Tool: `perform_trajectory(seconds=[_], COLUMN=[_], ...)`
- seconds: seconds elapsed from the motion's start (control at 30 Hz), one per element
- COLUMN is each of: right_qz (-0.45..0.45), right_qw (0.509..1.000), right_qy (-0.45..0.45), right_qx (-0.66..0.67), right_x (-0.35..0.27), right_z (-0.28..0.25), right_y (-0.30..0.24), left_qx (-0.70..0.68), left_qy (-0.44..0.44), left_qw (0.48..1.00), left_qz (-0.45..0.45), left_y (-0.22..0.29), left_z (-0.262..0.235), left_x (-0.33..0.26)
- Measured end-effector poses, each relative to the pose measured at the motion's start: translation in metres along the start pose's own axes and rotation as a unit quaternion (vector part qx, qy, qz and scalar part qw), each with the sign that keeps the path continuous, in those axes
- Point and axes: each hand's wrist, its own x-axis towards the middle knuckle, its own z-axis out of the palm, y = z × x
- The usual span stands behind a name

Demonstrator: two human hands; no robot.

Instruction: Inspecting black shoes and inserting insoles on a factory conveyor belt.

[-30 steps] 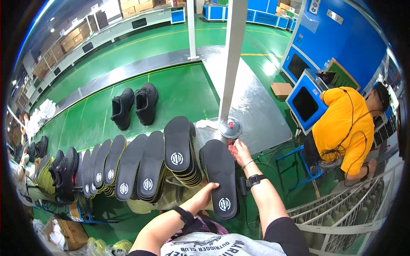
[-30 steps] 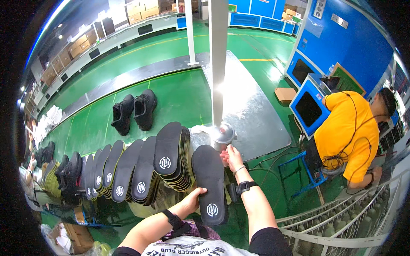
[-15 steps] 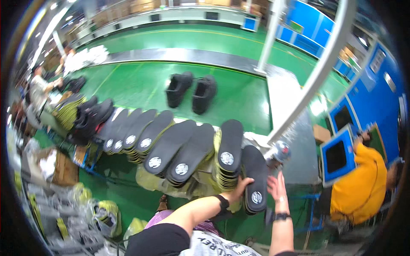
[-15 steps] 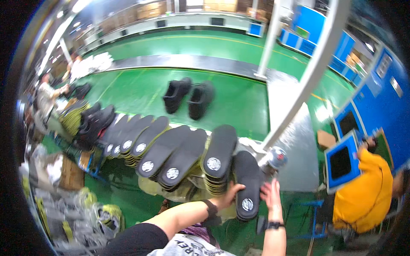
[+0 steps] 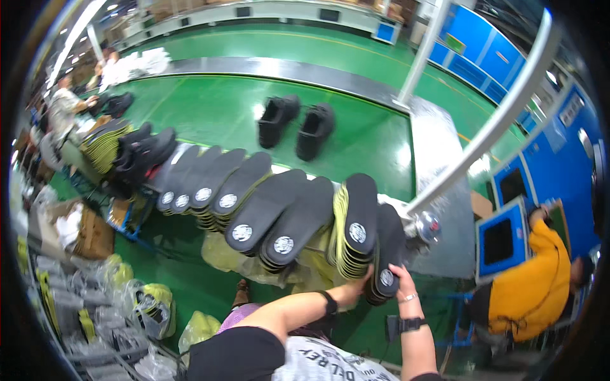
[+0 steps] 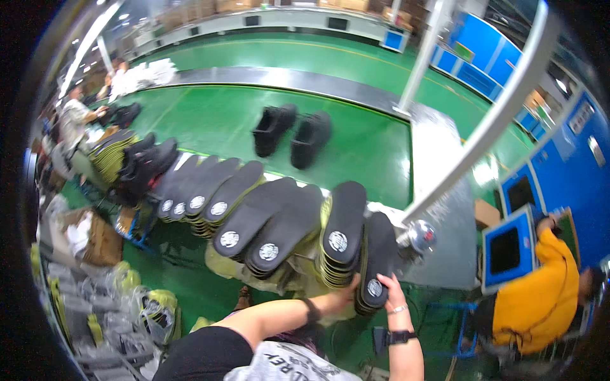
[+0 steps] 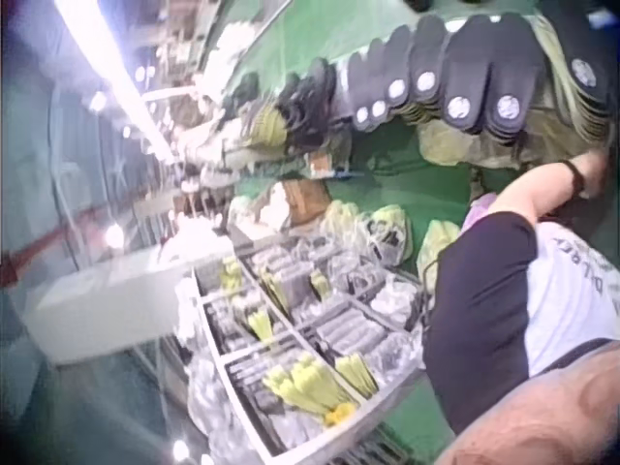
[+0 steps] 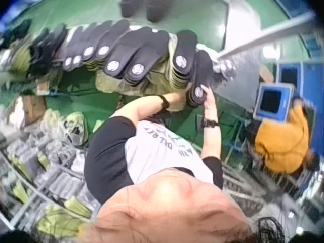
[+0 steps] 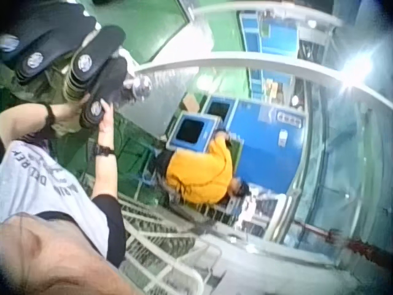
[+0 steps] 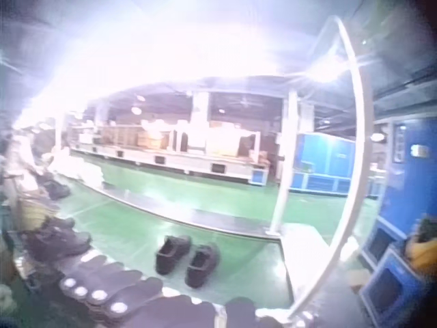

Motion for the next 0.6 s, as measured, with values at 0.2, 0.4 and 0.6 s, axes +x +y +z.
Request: perform_trajectory(seconds=[0.2, 0.4, 0.6], right_qz=[-0.01, -0.066, -0.028], right_qw=[0.999, 0.996, 0.999], right_qy=[-0.004, 0.013, 0.032], right_qx=[0.034, 0.059, 0.012], right_x=[-0.033, -0.022, 0.036], right_z=[0.014, 0.023, 0.019], right_y=[0.004, 0.005, 0.002], left_qx=[-0.025, -0.007, -0.001], left_qy=[-0.025, -0.052, 0.045], left_qw=[0.994, 0.999, 0.998], left_qz=[-0.107, 0.001, -0.04], left_y=[0.009, 0.026, 0.01], left_z=[0.01, 0.018, 0.007], left_x=[-0.031, -0.033, -0.037])
